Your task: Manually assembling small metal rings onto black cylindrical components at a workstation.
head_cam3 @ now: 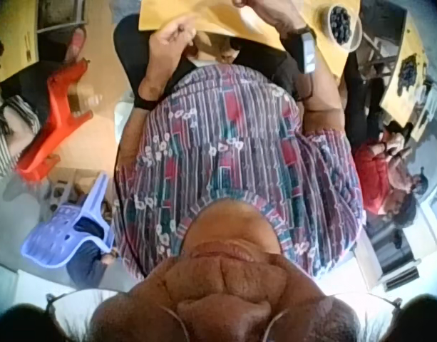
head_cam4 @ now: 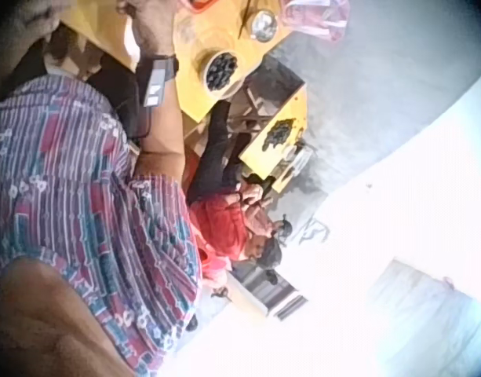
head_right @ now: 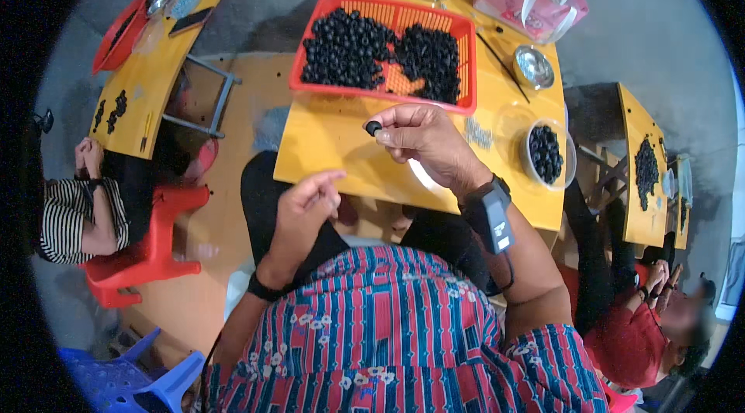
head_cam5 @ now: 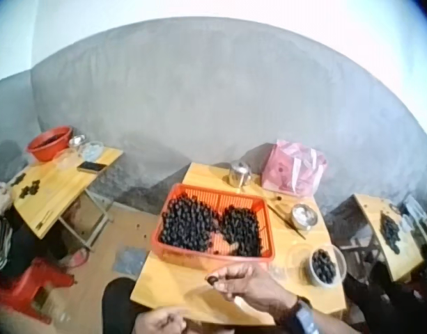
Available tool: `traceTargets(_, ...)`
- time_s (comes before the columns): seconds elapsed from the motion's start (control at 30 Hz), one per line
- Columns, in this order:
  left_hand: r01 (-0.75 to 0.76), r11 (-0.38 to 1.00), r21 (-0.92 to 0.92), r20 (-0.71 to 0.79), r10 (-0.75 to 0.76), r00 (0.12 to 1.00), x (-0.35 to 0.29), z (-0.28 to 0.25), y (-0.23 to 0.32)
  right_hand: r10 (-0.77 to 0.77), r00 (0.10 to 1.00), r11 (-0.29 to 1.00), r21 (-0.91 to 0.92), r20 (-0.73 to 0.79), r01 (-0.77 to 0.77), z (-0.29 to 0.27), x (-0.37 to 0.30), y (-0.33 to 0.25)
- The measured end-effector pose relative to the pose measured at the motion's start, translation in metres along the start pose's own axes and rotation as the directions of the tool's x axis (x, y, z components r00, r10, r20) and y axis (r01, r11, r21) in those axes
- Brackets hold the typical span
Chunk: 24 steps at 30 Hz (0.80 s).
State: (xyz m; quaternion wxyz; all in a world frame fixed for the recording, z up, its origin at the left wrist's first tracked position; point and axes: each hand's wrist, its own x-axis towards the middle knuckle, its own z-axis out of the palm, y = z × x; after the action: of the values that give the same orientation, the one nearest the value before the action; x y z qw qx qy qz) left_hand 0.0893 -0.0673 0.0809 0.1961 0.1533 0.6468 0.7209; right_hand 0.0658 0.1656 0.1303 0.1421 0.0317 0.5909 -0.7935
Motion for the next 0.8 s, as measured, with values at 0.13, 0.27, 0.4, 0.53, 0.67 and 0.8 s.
traceTargets(0.13,-0.077,0.987,-0.144,0.028,0.082,0.996,0.008,0.006,0.006,0.153,0.977,0.946,0.266,0.147,-0.188,0.01,-0.02,0.022)
traceTargets(0.27,-0.148,0.985,-0.085,0.125,0.158,0.979,0.01,0.003,-0.009,0.215,0.947,0.908,0.309,0.238,-0.284,0.009,-0.027,0.048)
traceTargets(0.4,-0.169,0.984,-0.051,0.187,0.175,0.967,0.009,0.007,-0.013,0.234,0.95,0.884,0.362,0.205,-0.295,0.011,-0.032,0.068)
traceTargets(0.53,-0.162,0.987,0.017,0.17,0.157,0.973,0.01,0.01,-0.015,0.28,0.939,0.846,0.413,0.197,-0.339,0.017,-0.036,0.071)
traceTargets(0.67,-0.138,0.99,0.007,0.18,0.135,0.974,0.016,0.013,-0.018,0.23,0.958,0.859,0.426,0.173,-0.283,0.015,-0.041,0.077)
traceTargets(0.8,-0.073,0.997,-0.004,0.111,0.073,0.991,0.01,0.012,-0.024,0.204,0.97,0.895,0.377,0.132,-0.239,0.021,-0.04,0.088)
